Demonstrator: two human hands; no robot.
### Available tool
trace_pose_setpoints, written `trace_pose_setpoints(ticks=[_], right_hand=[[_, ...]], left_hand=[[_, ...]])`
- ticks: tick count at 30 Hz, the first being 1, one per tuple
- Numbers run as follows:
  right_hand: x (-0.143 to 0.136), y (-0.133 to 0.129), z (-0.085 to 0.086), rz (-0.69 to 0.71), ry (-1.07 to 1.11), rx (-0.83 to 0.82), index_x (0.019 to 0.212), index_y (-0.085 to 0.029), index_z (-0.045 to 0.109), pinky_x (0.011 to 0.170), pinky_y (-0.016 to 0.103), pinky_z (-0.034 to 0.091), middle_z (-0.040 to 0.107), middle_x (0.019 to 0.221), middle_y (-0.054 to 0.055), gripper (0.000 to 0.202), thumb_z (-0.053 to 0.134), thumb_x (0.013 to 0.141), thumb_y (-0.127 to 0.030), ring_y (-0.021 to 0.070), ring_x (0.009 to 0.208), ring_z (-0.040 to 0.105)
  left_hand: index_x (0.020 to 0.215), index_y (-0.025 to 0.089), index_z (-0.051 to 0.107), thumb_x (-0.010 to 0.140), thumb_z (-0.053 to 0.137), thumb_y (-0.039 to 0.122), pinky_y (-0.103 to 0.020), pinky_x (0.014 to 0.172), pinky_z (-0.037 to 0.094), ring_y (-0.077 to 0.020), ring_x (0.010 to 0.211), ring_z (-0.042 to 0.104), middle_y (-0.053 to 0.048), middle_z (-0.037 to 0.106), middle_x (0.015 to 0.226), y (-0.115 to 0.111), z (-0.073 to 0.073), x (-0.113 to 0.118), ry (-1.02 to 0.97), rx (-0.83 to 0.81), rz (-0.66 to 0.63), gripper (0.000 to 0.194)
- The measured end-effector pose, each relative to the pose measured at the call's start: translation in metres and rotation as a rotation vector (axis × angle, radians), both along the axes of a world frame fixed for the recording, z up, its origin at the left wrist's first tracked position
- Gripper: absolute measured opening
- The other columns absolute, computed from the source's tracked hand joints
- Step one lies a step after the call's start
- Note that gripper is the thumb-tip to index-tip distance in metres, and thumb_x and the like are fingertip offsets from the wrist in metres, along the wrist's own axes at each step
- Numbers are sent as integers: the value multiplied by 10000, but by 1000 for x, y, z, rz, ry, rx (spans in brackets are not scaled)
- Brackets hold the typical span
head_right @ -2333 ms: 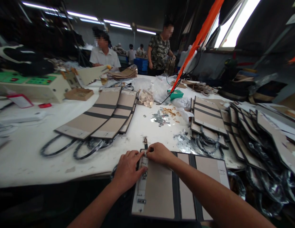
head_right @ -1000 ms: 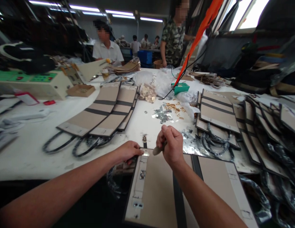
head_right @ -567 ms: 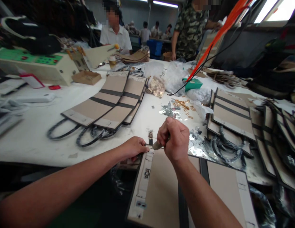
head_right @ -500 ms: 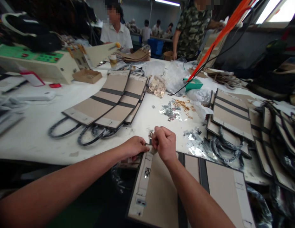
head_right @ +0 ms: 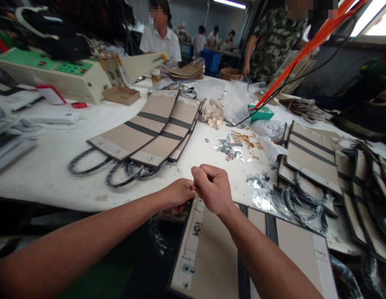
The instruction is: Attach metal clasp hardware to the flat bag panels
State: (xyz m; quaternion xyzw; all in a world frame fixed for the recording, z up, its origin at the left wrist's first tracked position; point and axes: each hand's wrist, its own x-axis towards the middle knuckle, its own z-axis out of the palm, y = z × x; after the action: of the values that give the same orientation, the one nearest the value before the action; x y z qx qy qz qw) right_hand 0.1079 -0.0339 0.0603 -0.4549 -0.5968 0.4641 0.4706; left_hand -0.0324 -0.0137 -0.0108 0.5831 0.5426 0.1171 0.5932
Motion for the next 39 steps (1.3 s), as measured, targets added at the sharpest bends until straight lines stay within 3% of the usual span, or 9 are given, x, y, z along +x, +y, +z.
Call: trace_pose_setpoints(ticks=[6,13,18,24,28,30,32,36,39], right_hand=[[7,0,-15,-29,175,14,550,-223,504,391,253,332,471,462,-38,488,618,973,-437,96,372,405],[16,-5,-9,-81,403,195,580,-220,512,389,242,345,440,477,-55,451,622,971,-417,95,372,398],[23,-13,-33,-113,228,40,571,-213,491,416,234,326,466,475,-43,476,601,982,-427,98,406,410],[62,-48,-12,-223,-84,-32,593,-204,532,490,245,383,519,477,-35,483,590,980,-489,114,445,471],[103,-80,-18,-313,-462,107,960,-200,779,838,377,532,765,948,78,213,694,893,-383,266,908,703],[128,-93,-27,-312,-536,136,1158,-230,788,957,447,520,753,1149,110,323,727,867,-355,334,1069,695],[152,-106,-28,-328,-506,133,1229,-294,779,987,458,522,744,1194,88,361,721,873,-320,342,1099,697],[195,-141,5,-383,-424,207,1141,-367,818,913,457,570,768,1056,56,295,724,869,-306,317,1004,726],[219,-173,41,-282,-435,222,1017,-362,847,872,424,581,782,981,49,209,696,892,-292,293,945,736]], left_hand=[[715,211,539,878,629,287,-233,367,330,-144,341,538,75,460,460,0,-1,1,20,12,-2,202],[740,211,564,888,628,319,-238,354,316,-148,331,532,76,466,477,0,-9,2,20,36,0,194],[742,213,556,895,624,319,-236,365,325,-143,332,515,84,430,477,-1,-6,4,38,41,23,198],[830,207,596,900,589,373,-241,362,306,-127,330,459,75,481,520,-6,5,4,83,101,22,181],[893,208,595,936,501,488,-263,390,336,-139,387,455,62,528,585,-18,26,9,120,258,-45,299],[870,215,610,949,499,490,-262,553,457,-167,585,613,29,624,667,-25,41,16,86,507,-128,308],[921,244,629,1004,455,498,-265,678,493,-180,727,689,25,693,746,-34,60,28,93,729,-236,319],[1049,318,634,1057,424,407,-234,646,492,-164,720,755,61,760,786,-56,99,62,96,1068,-462,228],[1049,327,628,1063,451,342,-220,569,493,-154,639,754,78,756,735,-68,125,89,81,1341,-534,179]])
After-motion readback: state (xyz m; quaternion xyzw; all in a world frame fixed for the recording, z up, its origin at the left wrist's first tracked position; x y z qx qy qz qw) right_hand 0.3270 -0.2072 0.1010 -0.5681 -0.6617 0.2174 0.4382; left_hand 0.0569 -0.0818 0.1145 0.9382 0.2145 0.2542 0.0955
